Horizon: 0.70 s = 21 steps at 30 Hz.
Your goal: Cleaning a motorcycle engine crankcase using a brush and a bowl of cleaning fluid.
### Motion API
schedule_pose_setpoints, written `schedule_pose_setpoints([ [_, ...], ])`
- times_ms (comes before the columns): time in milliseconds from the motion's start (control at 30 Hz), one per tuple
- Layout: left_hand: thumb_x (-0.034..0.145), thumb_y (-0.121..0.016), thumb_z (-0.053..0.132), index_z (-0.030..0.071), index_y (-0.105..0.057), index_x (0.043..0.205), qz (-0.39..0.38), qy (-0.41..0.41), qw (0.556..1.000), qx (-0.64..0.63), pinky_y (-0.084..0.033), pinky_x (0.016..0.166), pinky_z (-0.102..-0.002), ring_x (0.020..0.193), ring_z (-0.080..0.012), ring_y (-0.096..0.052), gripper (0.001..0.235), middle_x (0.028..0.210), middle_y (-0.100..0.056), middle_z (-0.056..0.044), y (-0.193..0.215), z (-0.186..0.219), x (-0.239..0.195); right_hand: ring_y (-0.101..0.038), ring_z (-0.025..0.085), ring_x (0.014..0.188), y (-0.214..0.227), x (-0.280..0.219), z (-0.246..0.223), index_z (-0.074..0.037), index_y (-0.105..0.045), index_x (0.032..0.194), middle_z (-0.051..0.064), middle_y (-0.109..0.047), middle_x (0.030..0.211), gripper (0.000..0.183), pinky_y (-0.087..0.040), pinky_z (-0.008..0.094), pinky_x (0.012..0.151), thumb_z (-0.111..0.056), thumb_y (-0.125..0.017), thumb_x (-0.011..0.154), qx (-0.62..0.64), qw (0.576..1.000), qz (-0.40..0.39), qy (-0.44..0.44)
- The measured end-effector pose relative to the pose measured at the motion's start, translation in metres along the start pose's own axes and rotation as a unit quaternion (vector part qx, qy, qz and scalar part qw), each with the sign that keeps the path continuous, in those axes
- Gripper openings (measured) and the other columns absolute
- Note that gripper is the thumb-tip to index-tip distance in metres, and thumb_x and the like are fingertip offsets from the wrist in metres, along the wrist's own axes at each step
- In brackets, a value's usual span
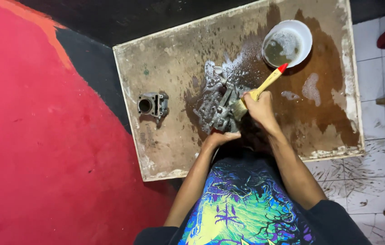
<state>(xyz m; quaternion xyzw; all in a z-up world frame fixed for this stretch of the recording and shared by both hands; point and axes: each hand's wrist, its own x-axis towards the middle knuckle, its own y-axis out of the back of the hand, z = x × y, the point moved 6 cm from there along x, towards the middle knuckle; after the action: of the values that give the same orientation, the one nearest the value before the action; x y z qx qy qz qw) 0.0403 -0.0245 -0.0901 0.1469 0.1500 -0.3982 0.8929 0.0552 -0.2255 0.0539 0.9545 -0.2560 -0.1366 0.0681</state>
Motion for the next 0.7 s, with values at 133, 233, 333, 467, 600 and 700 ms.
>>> schedule_pose_setpoints([
  [133,0.070,-0.092,0.032,0.005,-0.066,0.131,-0.004,0.033,0.999,-0.027,-0.054,0.101,-0.036,0.112,-0.0170,-0.067,0.071,0.124,-0.072,-0.007,-0.006,-0.012,0.004,-0.060,0.007,0.062,-0.018,0.026,0.028,0.004,-0.070,0.083,-0.001,-0.068,0.070,0.019,-0.048,0.031,0.054,-0.012,-0.065,0.093,0.037,0.999,-0.021,-0.012],
  [233,0.071,-0.091,0.035,0.004,-0.069,0.127,-0.016,0.048,0.999,0.000,-0.057,0.101,-0.036,0.110,-0.0173,-0.070,0.067,0.119,-0.075,-0.008,-0.003,-0.013,0.004,-0.047,0.012,0.052,-0.030,0.049,0.055,0.005,-0.060,0.077,0.000,-0.054,0.064,0.026,-0.036,0.038,0.047,-0.012,-0.060,0.097,0.086,0.988,0.007,-0.124],
  [333,0.067,-0.093,0.033,0.004,-0.067,0.128,-0.033,0.077,0.996,-0.016,-0.054,0.102,-0.035,0.109,-0.0182,-0.069,0.072,0.120,-0.073,-0.009,-0.006,-0.024,0.010,-0.044,0.013,0.057,-0.020,0.067,0.053,0.006,-0.055,0.076,0.002,-0.052,0.067,0.026,-0.033,0.040,0.051,-0.008,-0.060,0.097,0.126,0.984,0.108,-0.057],
  [467,0.070,-0.092,0.036,0.003,-0.065,0.127,-0.039,0.087,0.994,-0.049,-0.058,0.100,-0.036,0.108,-0.0194,-0.070,0.072,0.119,-0.074,-0.011,-0.010,-0.041,0.016,-0.055,0.013,0.060,-0.002,0.044,0.016,0.005,-0.063,0.078,0.006,-0.060,0.065,0.018,-0.044,0.037,0.055,-0.006,-0.061,0.092,-0.012,0.971,0.210,0.117],
  [600,0.074,-0.088,0.032,0.004,-0.063,0.121,-0.110,0.210,0.889,-0.392,-0.063,0.091,-0.044,0.105,-0.0260,-0.073,0.061,0.117,-0.073,-0.017,-0.031,-0.108,0.039,-0.053,0.011,0.057,-0.004,0.013,0.003,0.004,-0.065,0.079,0.005,-0.058,0.063,0.018,-0.042,0.036,0.050,-0.008,-0.064,0.091,-0.026,0.986,0.150,0.060],
  [700,0.077,-0.090,0.025,0.001,-0.065,0.124,-0.027,-0.017,0.998,0.048,-0.058,0.096,-0.041,0.107,-0.0246,-0.069,0.058,0.118,-0.073,-0.017,-0.004,-0.023,0.020,-0.046,0.014,0.047,-0.013,0.009,0.010,0.000,-0.066,0.080,0.003,-0.056,0.062,0.016,-0.034,0.037,0.044,-0.011,-0.061,0.091,0.100,0.980,-0.023,-0.170],
])
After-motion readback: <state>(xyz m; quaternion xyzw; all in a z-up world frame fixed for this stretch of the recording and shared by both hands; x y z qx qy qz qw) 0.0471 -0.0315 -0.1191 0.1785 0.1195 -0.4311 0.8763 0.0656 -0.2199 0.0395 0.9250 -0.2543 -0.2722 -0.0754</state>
